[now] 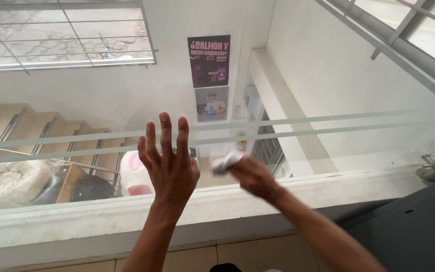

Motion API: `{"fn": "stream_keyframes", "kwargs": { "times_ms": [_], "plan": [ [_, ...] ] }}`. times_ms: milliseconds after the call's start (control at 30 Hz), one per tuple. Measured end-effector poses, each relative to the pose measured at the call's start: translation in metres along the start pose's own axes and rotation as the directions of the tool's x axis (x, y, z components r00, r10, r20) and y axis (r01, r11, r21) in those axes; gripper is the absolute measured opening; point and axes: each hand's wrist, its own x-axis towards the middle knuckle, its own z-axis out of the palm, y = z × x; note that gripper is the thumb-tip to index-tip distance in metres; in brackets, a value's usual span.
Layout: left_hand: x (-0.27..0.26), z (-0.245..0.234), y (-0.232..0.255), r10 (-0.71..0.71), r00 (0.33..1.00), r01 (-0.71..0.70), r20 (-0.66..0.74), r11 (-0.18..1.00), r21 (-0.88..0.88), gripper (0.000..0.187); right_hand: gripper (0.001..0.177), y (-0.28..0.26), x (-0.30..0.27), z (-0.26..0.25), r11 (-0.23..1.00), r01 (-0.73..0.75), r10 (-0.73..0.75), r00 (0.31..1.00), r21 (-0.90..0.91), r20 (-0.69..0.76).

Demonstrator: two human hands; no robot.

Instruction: Cleaning a glass railing using a spray bottle and paper towels

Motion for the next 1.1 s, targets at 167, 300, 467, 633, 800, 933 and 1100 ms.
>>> {"fn": "stream_keyframes", "kwargs": {
  "times_ms": [167, 300, 467, 633, 800, 933, 1100],
  "plan": [
    [0.000, 0.004, 0.000, -0.003, 0.999, 0.004, -0.043, 1.000, 0.027, 0.113, 0.024, -0.004, 0.119, -0.074, 0.923, -0.027, 0.071, 0.992, 0.385, -0.101],
    [-0.003, 0.009, 0.000, 0.006, 0.999, -0.005, -0.049, 0.999, 0.034, 0.121, 0.028, 0.008, 0.137, -0.077, 0.806, 0.020, -0.293, 0.882, -0.592, -0.369],
    [-0.001, 0.017, 0.003, 0.007, 0.998, -0.008, -0.067, 1.000, -0.012, 0.117, 0.079, -0.007, 0.049, -0.001, 0.401, -0.047, 0.568, 0.796, 0.915, -0.208],
    [-0.001, 0.029, 0.006, -0.045, 0.995, 0.038, -0.089, 0.996, -0.079, 0.117, 0.016, -0.006, -0.071, 0.051, 0.895, 0.103, -0.146, 0.987, -0.435, -0.067],
    [0.006, 0.022, 0.015, -0.061, 0.994, 0.050, -0.093, 0.992, -0.115, 0.120, 0.016, 0.003, -0.134, 0.063, 0.880, -0.056, 0.123, 0.986, -0.471, 0.114],
    [0.005, 0.028, 0.016, -0.043, 0.991, 0.033, -0.129, 0.996, -0.080, 0.117, 0.017, 0.007, -0.121, 0.042, 0.888, -0.059, 0.074, 0.997, -0.457, 0.016],
    [0.003, 0.030, 0.013, -0.007, 0.988, 0.006, -0.153, 1.000, -0.007, 0.119, 0.023, 0.025, -0.067, -0.018, 0.830, -0.039, -0.023, 0.994, -0.556, -0.104]
  ]
}}
